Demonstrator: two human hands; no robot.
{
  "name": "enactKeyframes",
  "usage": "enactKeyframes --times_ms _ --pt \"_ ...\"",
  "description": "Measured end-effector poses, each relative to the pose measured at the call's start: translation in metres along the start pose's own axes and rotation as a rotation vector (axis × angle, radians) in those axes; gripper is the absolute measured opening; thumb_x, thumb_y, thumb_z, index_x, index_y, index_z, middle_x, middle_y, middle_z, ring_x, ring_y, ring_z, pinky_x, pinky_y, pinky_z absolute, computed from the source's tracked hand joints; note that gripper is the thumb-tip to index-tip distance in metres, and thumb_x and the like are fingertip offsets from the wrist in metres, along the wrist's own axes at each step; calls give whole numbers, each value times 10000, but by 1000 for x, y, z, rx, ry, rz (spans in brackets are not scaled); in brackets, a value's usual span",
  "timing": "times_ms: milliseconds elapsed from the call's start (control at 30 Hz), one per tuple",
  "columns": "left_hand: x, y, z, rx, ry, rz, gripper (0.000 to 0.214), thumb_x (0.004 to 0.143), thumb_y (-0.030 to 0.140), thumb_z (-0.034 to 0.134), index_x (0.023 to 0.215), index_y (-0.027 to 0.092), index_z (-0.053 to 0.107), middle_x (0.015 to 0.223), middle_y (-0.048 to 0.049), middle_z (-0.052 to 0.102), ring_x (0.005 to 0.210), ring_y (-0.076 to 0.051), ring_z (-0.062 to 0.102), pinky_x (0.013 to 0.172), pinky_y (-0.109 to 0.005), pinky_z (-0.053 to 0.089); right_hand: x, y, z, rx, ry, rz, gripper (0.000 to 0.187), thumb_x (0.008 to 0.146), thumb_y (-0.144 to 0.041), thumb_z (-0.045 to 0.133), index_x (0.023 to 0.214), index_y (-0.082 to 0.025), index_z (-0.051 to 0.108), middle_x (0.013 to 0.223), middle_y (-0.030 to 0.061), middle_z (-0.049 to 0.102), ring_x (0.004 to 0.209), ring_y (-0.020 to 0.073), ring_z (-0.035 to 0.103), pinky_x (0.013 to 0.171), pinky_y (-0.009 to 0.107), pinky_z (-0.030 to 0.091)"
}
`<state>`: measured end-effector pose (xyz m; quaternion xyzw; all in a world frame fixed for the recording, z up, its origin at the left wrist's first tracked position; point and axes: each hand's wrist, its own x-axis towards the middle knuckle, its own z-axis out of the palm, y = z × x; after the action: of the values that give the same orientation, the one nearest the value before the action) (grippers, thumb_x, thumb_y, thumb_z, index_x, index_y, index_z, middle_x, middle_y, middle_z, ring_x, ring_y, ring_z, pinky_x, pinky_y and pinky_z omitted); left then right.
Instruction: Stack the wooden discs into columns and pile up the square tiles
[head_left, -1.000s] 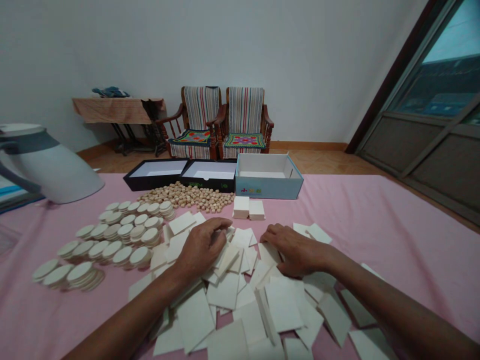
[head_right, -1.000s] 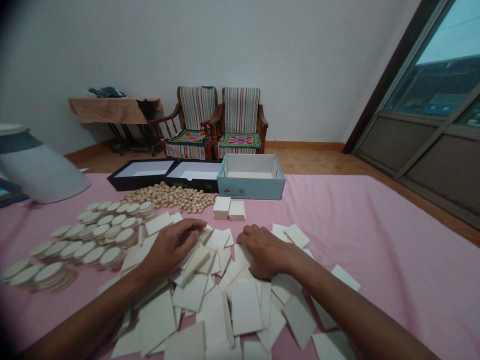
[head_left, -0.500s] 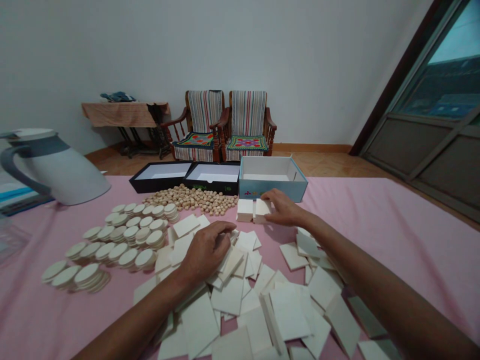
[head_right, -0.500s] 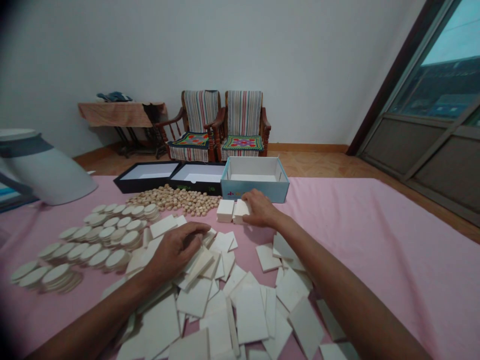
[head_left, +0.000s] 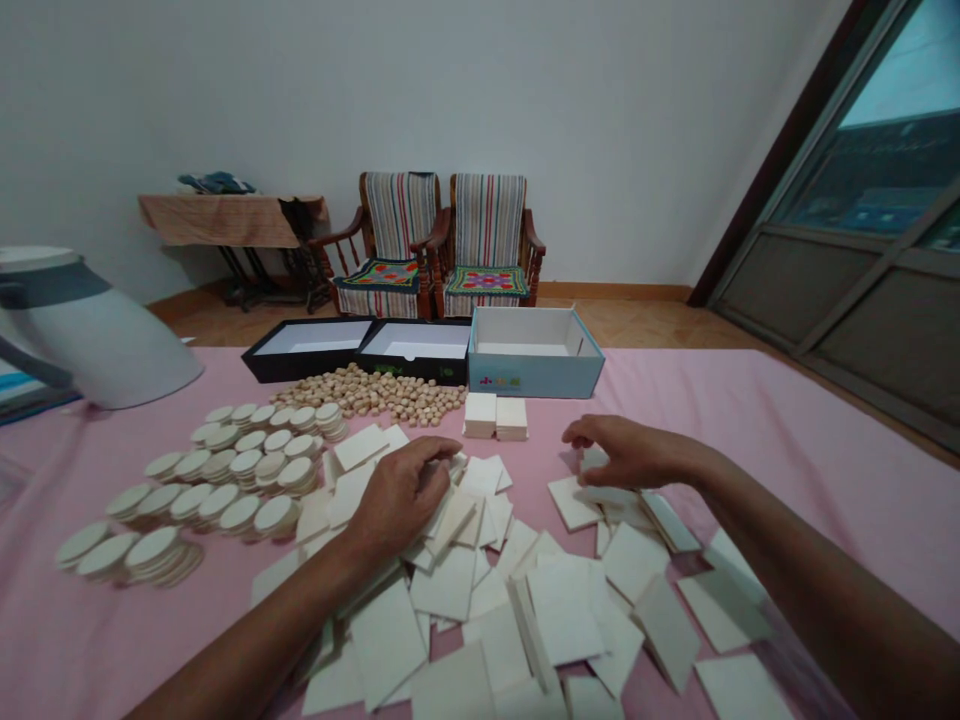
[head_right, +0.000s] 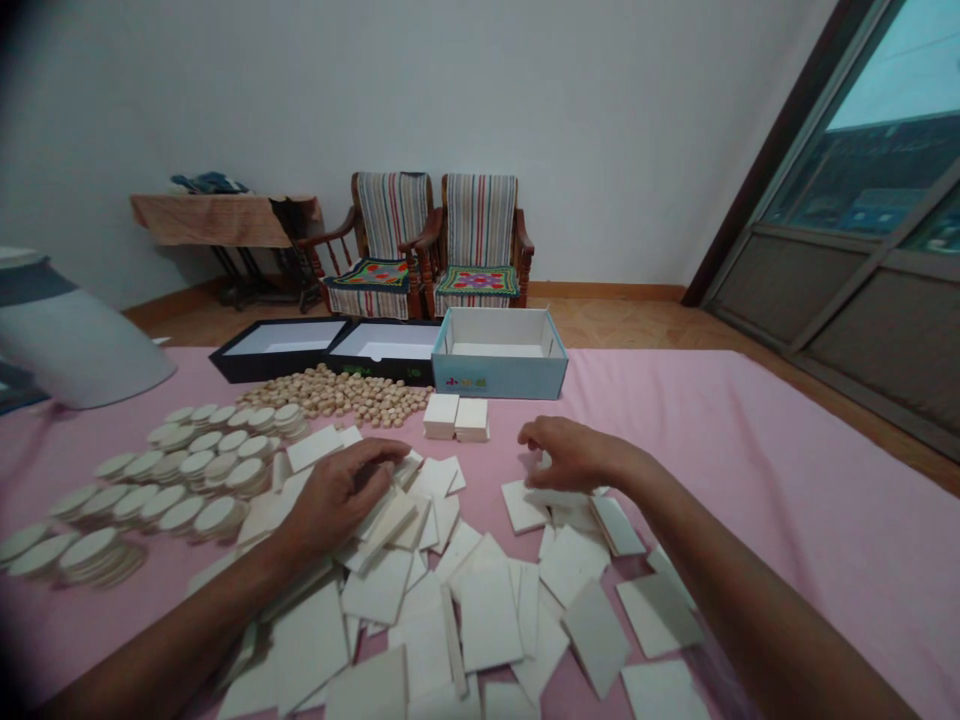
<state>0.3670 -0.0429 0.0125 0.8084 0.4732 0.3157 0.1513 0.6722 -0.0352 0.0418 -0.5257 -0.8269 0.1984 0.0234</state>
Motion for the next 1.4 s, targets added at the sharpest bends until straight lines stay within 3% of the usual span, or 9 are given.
enactKeyframes --times_ms 100,367,567,733,833,1000,1100,1200,1400 --pt "0 0 -1 -16 4 9 253 805 174 482 980 165 665 929 -50 717 806 -168 659 732 -285 519 -19 3 5 -114 -47 59 569 656 -276 689 1187 -123 555 1158 169 577 1055 298 543 897 415 426" --pt "3 2 -8 -20 71 61 239 821 212 480 946 160 677 948 -53 715 873 -182 657 796 -304 506 -18 -1 12 -101 1 79 483 653 -237 664 1114 -121 580 1067 149 582 944 272 559 834 402 438" --pt "3 2 -8 -22 92 45 235 826 218 482 937 168 683 942 -46 718 881 -186 658 819 -308 505 28 -14 11 -32 325 -57 451 674 -195 620 1108 -92 550 1071 152 575 1001 255 519 877 376 415" --pt "1 2 -8 -24 62 38 242 815 192 478 943 171 683 949 -46 717 861 -180 662 780 -296 516 76 -16 17 -70 385 -58 458 681 -239 630 1114 -112 552 1091 144 572 1025 263 504 865 383 410" --pt "0 2 -8 -32 62 32 240 816 190 478 940 172 683 947 -47 718 852 -179 664 775 -296 519 87 -16 19 -90 388 -37 464 691 -257 631 1130 -128 554 1123 142 567 1037 264 505 872 395 404" --pt "0 2 -6 -34 72 30 229 807 181 485 921 170 683 919 -50 722 830 -174 664 776 -293 519 57 -25 11 22 410 -95 346 736 -219 601 1070 -135 584 1054 122 607 965 230 551 821 359 434" --pt "0 1 -4 -32 57 25 230 809 189 488 931 172 682 905 -46 724 799 -167 662 771 -292 520 20 -36 9 172 213 -195 157 784 -217 568 918 -151 619 890 68 639 785 163 581 707 283 455" --pt "0 1 -4 -30 47 12 232 819 206 487 940 167 681 914 -49 721 801 -170 660 757 -292 521 -13 -42 16 215 145 -230 197 799 -250 583 977 -172 612 930 60 635 830 162 578 736 284 456" --pt "-1 13 -12 -39 50 134 216 858 248 488 953 175 668 959 -56 707 899 -187 649 821 -312 510 -47 -41 26 197 198 -210 215 834 -250 544 1037 -192 586 986 77 610 872 179 564 767 321 458"
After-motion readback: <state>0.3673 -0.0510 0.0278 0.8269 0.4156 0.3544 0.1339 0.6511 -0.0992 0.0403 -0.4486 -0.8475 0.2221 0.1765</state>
